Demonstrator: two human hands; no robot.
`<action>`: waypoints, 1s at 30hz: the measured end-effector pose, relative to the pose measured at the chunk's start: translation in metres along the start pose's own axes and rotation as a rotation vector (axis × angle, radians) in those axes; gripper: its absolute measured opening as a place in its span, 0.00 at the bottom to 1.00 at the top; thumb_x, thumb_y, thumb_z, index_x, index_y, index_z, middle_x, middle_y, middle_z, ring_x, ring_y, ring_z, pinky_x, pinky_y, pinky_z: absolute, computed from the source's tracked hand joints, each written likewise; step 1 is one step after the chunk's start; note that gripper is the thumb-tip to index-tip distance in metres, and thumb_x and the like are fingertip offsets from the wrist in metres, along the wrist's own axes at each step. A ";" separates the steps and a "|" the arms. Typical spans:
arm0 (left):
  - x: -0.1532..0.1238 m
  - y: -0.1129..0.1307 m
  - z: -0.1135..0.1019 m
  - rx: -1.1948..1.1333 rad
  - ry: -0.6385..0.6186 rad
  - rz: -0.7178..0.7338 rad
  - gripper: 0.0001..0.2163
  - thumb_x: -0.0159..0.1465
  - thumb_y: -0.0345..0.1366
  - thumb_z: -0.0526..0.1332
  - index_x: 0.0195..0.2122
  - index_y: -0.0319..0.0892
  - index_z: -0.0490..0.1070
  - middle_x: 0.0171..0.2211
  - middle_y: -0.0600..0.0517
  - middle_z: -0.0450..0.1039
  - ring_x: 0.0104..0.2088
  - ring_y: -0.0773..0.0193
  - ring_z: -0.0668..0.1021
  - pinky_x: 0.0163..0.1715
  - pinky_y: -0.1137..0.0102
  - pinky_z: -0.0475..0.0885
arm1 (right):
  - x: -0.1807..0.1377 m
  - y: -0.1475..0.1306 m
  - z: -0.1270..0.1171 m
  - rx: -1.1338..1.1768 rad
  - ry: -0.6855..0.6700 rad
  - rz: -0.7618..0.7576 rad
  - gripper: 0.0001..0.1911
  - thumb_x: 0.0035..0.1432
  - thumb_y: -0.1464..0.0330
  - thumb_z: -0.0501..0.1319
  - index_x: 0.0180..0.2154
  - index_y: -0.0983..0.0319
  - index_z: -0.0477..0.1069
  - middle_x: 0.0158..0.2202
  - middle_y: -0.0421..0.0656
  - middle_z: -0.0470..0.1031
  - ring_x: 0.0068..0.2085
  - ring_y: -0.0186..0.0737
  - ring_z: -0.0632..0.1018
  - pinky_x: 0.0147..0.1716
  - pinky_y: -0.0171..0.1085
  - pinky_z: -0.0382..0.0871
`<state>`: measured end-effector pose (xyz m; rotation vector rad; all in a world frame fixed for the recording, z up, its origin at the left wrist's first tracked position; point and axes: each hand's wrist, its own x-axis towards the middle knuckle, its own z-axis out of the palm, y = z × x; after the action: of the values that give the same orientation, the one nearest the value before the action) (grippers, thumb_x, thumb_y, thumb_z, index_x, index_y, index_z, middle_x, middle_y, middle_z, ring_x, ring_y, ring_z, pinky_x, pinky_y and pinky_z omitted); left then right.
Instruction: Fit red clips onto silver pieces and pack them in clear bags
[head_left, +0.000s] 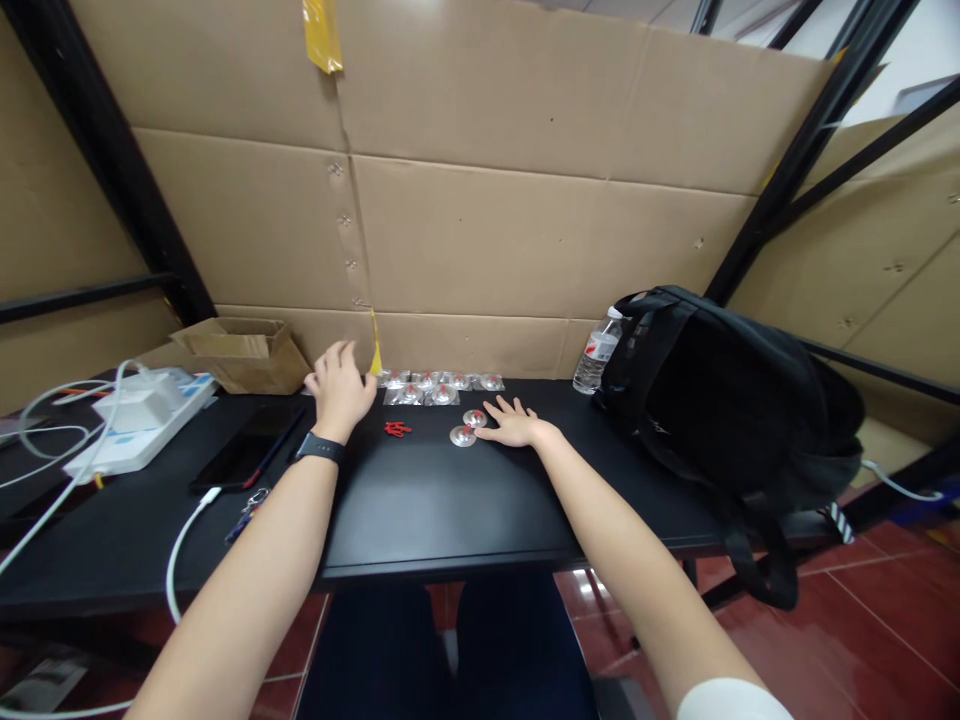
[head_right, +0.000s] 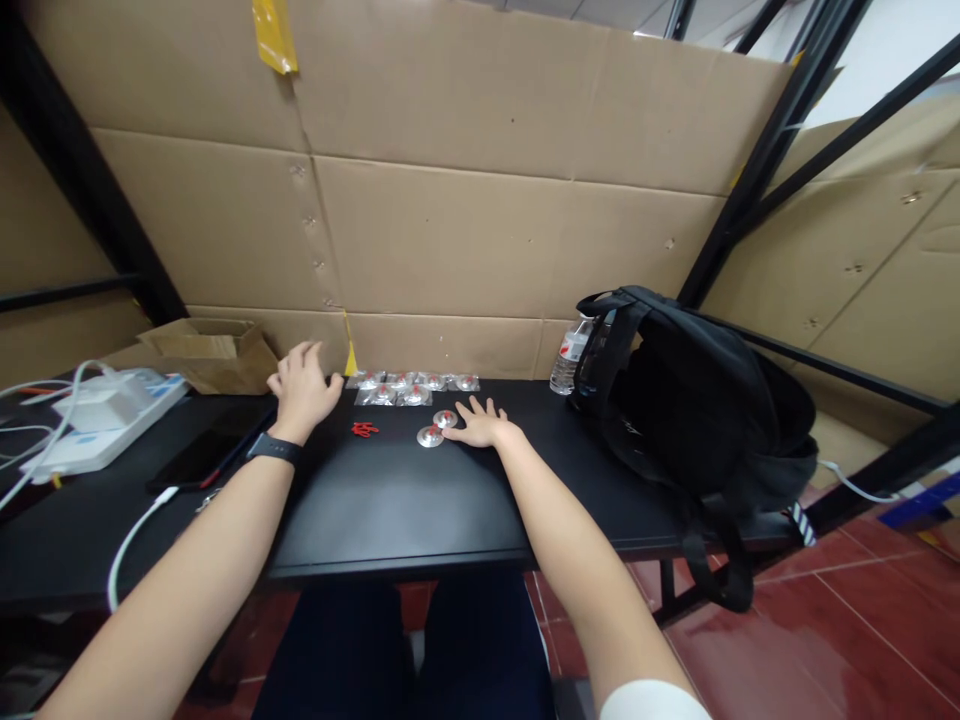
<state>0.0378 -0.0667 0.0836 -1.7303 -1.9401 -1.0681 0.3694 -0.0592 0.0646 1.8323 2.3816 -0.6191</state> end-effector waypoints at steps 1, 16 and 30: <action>-0.002 0.010 -0.003 -0.038 -0.020 0.078 0.28 0.66 0.39 0.55 0.68 0.42 0.57 0.67 0.39 0.58 0.64 0.42 0.62 0.58 0.48 0.61 | 0.000 0.000 0.000 0.000 0.001 0.000 0.56 0.51 0.30 0.48 0.73 0.48 0.38 0.75 0.42 0.27 0.72 0.68 0.32 0.67 0.66 0.31; -0.048 0.078 0.009 -0.243 -0.477 0.794 0.18 0.67 0.33 0.57 0.58 0.50 0.70 0.56 0.47 0.71 0.59 0.50 0.69 0.58 0.53 0.62 | 0.000 -0.007 -0.003 -0.050 0.430 -0.372 0.14 0.65 0.60 0.62 0.50 0.54 0.76 0.50 0.47 0.76 0.53 0.50 0.74 0.50 0.46 0.63; -0.057 0.103 0.006 -0.079 -0.349 0.943 0.07 0.69 0.31 0.59 0.34 0.44 0.75 0.32 0.48 0.78 0.47 0.54 0.73 0.48 0.57 0.59 | -0.009 -0.022 -0.005 -0.147 0.452 -0.365 0.08 0.64 0.69 0.62 0.42 0.56 0.79 0.42 0.43 0.81 0.46 0.42 0.78 0.45 0.38 0.61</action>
<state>0.1488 -0.1047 0.0724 -2.5703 -0.9486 -0.5039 0.3524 -0.0702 0.0779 1.6243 2.9911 -0.0356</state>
